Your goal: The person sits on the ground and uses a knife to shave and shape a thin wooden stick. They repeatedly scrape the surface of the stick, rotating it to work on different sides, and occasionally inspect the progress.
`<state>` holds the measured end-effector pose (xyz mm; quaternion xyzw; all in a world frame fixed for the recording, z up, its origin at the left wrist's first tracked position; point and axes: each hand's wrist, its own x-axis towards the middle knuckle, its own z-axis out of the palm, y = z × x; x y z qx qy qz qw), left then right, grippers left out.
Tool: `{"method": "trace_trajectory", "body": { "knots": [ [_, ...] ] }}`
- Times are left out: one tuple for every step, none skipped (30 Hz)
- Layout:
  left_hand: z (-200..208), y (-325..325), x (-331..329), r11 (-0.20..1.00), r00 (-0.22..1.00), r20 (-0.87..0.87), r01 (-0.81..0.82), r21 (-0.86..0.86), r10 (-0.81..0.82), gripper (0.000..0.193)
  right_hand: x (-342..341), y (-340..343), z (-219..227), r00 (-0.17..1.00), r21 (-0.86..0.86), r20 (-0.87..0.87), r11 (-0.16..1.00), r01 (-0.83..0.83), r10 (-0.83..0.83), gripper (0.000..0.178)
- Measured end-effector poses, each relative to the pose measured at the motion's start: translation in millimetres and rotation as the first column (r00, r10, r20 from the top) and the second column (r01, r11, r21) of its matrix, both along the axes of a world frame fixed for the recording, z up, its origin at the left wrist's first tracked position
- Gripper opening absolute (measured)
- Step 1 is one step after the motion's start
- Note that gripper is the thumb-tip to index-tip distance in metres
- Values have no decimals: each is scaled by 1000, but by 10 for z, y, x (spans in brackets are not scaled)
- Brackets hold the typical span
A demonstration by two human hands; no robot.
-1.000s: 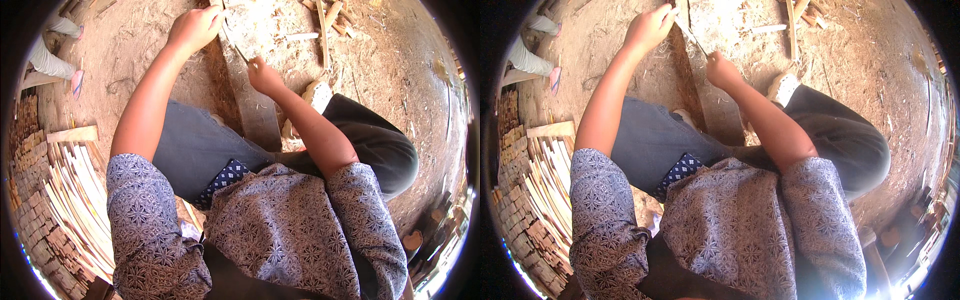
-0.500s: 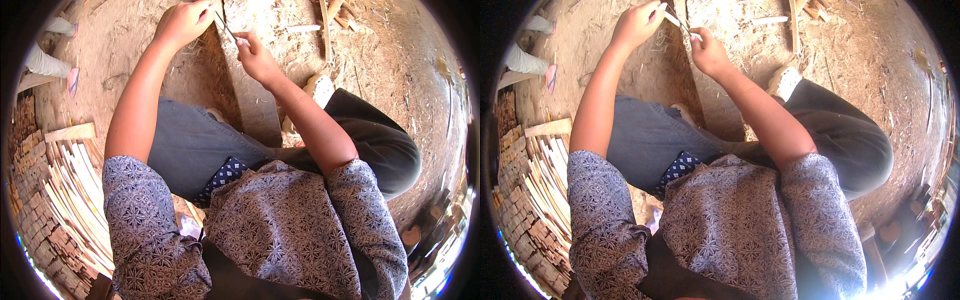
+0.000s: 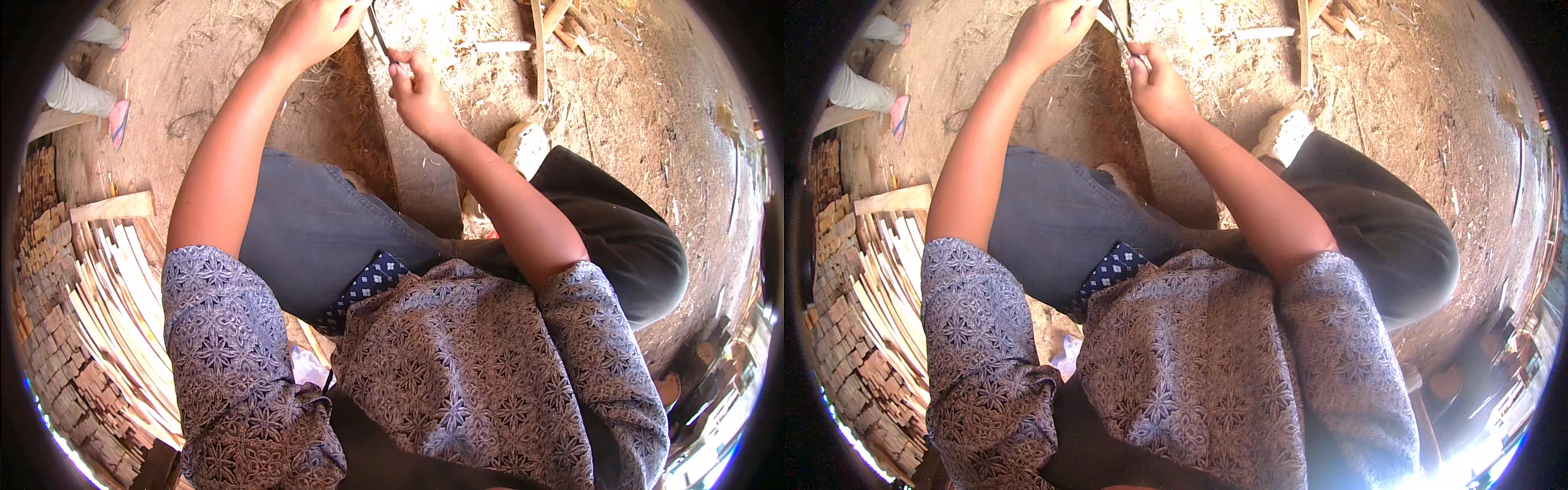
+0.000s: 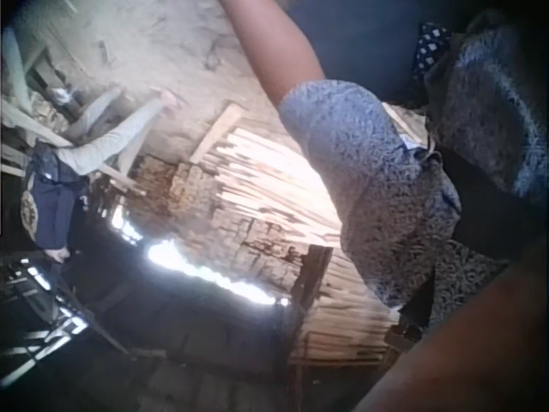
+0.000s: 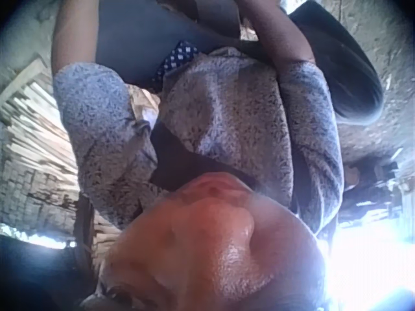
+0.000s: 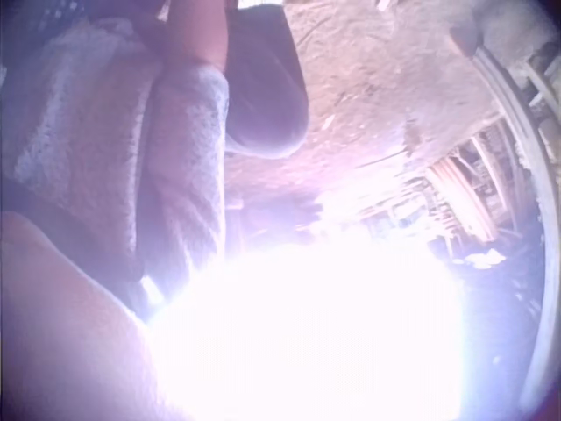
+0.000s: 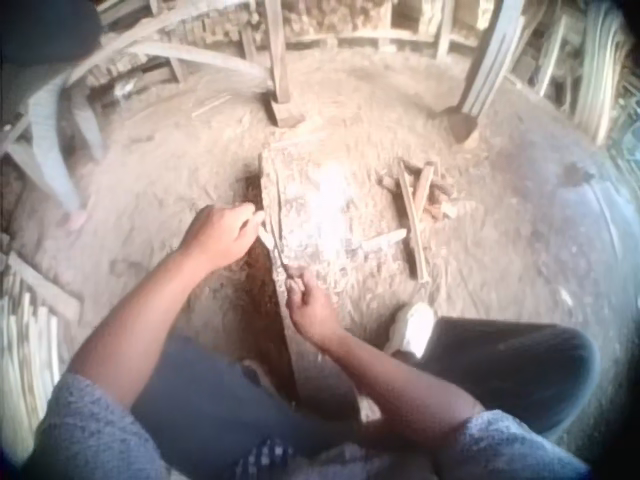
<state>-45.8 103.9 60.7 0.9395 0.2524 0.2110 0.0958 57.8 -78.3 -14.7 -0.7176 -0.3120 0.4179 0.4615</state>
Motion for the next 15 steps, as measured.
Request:
{"method": "trace_trajectory", "body": {
  "knots": [
    [6,26,-27,1000,1000,-15,-21,-9,21,28,13,-22,-89,1000,-22,26,1000,-5,6,34],
    [57,45,-13,999,999,-29,-25,-36,24,29,63,-23,-206,1000,-39,29,999,-10,11,34],
    [34,100,-85,999,997,-72,-17,-46,14,25,59,11,-236,999,-48,24,999,-24,25,33],
    [-43,169,-165,998,993,-114,-9,-56,3,24,64,22,-262,1000,-50,1,999,-19,19,33],
    [-104,225,-244,998,987,-162,-6,-63,-4,25,20,63,-205,1000,-21,2,999,-25,25,33],
    [-129,213,-282,997,996,-71,51,-57,-56,26,-14,93,-96,1000,5,8,1000,-28,28,32],
    [-145,219,-304,996,995,-61,69,-47,-72,26,-53,147,14,998,59,44,997,-39,37,32],
    [-158,201,-304,996,995,-49,84,-41,-86,26,-74,157,111,996,108,81,993,-55,46,32],
    [-173,175,-315,994,994,-38,99,-35,-100,26,-78,139,128,992,88,115,994,-68,58,33],
    [-190,140,-341,996,994,-79,68,-61,-73,26,-70,115,130,986,68,148,994,-81,70,34],
    [-177,131,-331,996,992,-112,44,-78,-53,26,-24,102,146,979,54,189,995,-88,76,34],
    [-116,142,-221,996,990,-130,34,-84,-45,26,79,69,-145,987,-111,142,992,-53,69,36],
    [-131,67,-251,996,993,-101,55,-65,-61,27,51,-73,-279,990,-145,117,988,-57,74,36],
    [-133,8,-262,996,995,-64,78,-31,-80,27,44,-125,-288,992,-166,101,985,-56,73,36],
    [-125,-25,-259,995,994,-27,102,4,-102,27,54,-136,-297,994,-187,85,981,-55,72,36]
  ]
}}
